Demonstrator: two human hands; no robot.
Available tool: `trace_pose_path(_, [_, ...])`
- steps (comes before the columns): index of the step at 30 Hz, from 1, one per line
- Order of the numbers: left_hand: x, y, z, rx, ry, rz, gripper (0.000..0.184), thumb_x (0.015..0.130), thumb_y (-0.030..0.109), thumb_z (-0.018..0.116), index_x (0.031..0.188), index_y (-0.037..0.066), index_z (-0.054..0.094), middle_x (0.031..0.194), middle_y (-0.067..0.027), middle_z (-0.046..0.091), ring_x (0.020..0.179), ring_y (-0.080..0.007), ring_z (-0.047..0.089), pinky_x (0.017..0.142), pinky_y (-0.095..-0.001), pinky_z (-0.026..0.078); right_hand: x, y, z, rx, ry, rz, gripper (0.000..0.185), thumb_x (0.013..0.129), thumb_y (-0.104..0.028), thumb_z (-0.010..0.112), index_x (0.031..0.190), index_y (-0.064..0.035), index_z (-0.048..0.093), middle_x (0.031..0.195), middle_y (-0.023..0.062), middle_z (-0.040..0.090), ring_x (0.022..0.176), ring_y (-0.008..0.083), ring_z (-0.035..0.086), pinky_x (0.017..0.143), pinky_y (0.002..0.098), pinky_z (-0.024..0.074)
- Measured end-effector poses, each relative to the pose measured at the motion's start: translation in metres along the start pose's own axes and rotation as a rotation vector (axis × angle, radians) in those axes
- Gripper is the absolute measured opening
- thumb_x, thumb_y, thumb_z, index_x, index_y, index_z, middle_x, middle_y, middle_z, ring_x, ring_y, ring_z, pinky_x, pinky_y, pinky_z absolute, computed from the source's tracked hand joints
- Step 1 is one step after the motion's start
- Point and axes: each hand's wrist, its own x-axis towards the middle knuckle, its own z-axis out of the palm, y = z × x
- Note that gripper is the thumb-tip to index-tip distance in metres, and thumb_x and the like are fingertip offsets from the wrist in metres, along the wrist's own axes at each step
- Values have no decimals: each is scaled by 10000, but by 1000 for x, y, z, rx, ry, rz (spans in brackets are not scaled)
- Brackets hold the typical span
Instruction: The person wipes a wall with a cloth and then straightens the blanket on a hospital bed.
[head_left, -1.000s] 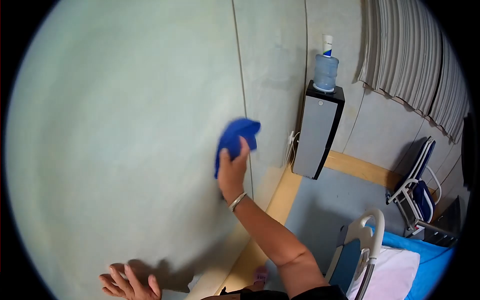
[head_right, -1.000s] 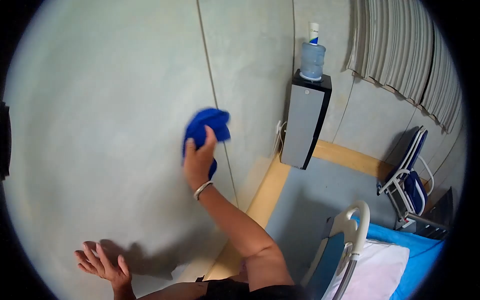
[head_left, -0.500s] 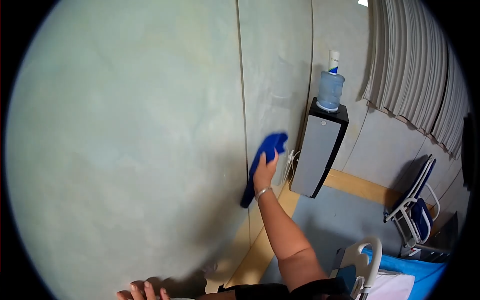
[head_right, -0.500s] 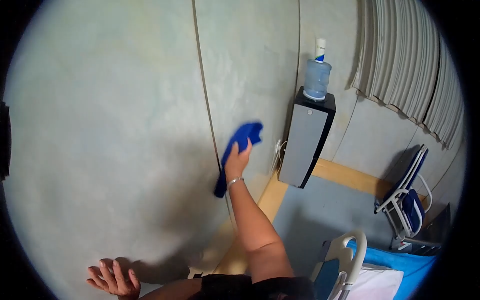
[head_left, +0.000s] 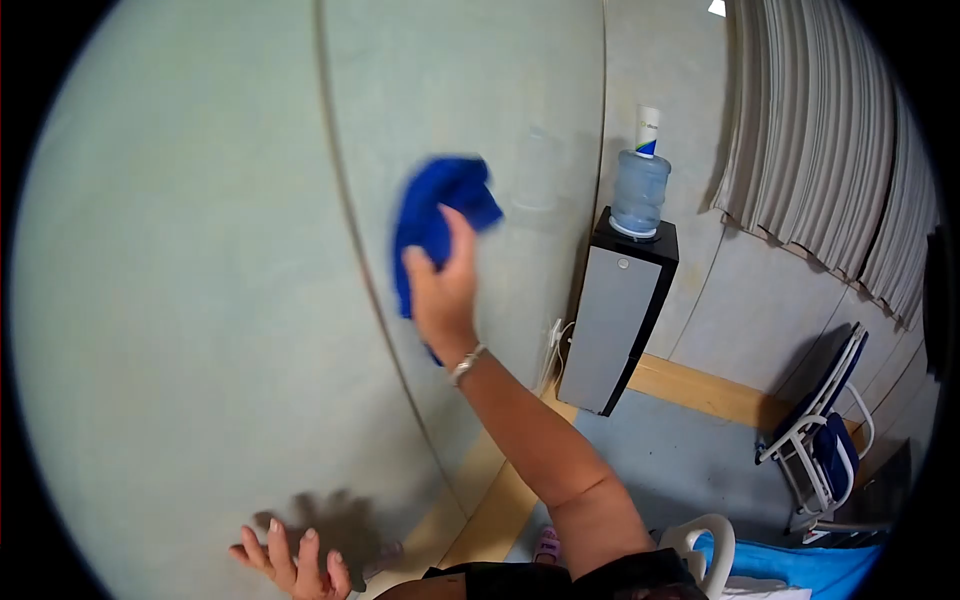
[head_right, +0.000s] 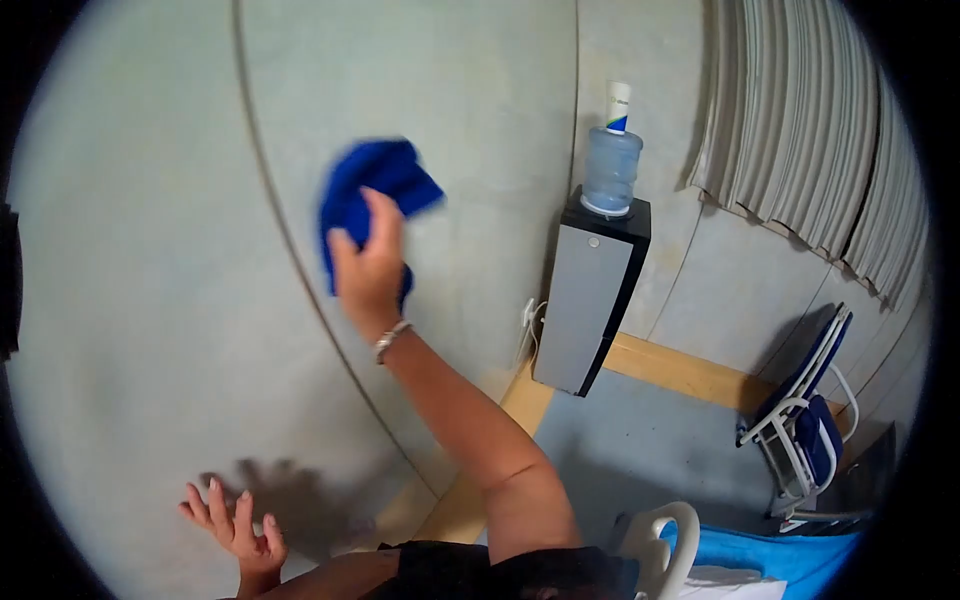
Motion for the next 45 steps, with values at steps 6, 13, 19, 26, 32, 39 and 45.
trace_pose_path(6, [84, 59, 73, -26, 113, 151, 325, 818, 262, 488, 1050, 52, 575, 1314, -218, 383, 1261, -476, 232, 1028, -573, 80, 47, 40, -39, -160, -103, -282, 573, 673, -4, 665, 1192, -64, 429, 1231, 200, 426, 1158, 375, 399, 947, 404, 369])
trace_pose_path(13, [114, 63, 90, 300, 149, 34, 336, 818, 225, 497, 1087, 32, 556, 1309, -235, 384, 1262, -467, 241, 1041, -538, 88, 10, 243, -137, -194, 197, 453, 501, 789, -120, 564, 1246, -17, 386, 1203, 190, 474, 1092, 306, 472, 946, 357, 360])
trace_pose_path(19, [126, 76, 104, 579, 141, 15, 329, 827, 220, 490, 1089, 33, 559, 1303, -232, 387, 1266, -441, 257, 1044, -528, 107, 4, 329, -188, -95, 419, 1010, 576, 869, -240, 524, 1315, 24, 272, 1323, 178, 377, 1174, 292, 403, 1005, 352, 300])
trace_pose_path(26, [136, 88, 106, 656, 132, -44, 221, 764, 253, 482, 912, 133, 593, 1078, -192, 506, 1125, -438, 386, 1019, -568, 149, 134, 305, -189, 96, 369, 757, 406, 885, -291, 492, 1192, -43, 397, 1117, 143, 517, 959, 254, 532, 841, 382, 444])
trace_pose_path(32, [151, 101, 102, 691, 179, -13, 186, 749, 311, 495, 871, 206, 589, 958, -78, 528, 952, -344, 456, 986, -552, 185, 213, 157, -108, 99, 63, 15, 403, 905, -136, 479, 1286, -61, 371, 1188, 158, 492, 1040, 232, 495, 907, 334, 404])
trace_pose_path(39, [155, 118, 95, 464, 271, 32, 245, 807, 291, 527, 1018, 171, 561, 1068, -16, 556, 894, -228, 526, 922, -445, 295, 139, -24, -25, -88, -177, -787, 430, 862, -120, 532, 1271, -81, 403, 1266, 169, 456, 1189, 360, 409, 994, 437, 336])
trace_pose_path(45, [87, 105, 82, -121, 64, 208, 285, 811, 158, 508, 1083, 74, 524, 1220, -156, 479, 1133, -323, 451, 880, -454, 350, -19, -126, 41, -62, -487, -1193, 323, 777, -51, 613, 1086, 13, 541, 1074, 222, 559, 975, 412, 546, 852, 469, 428])
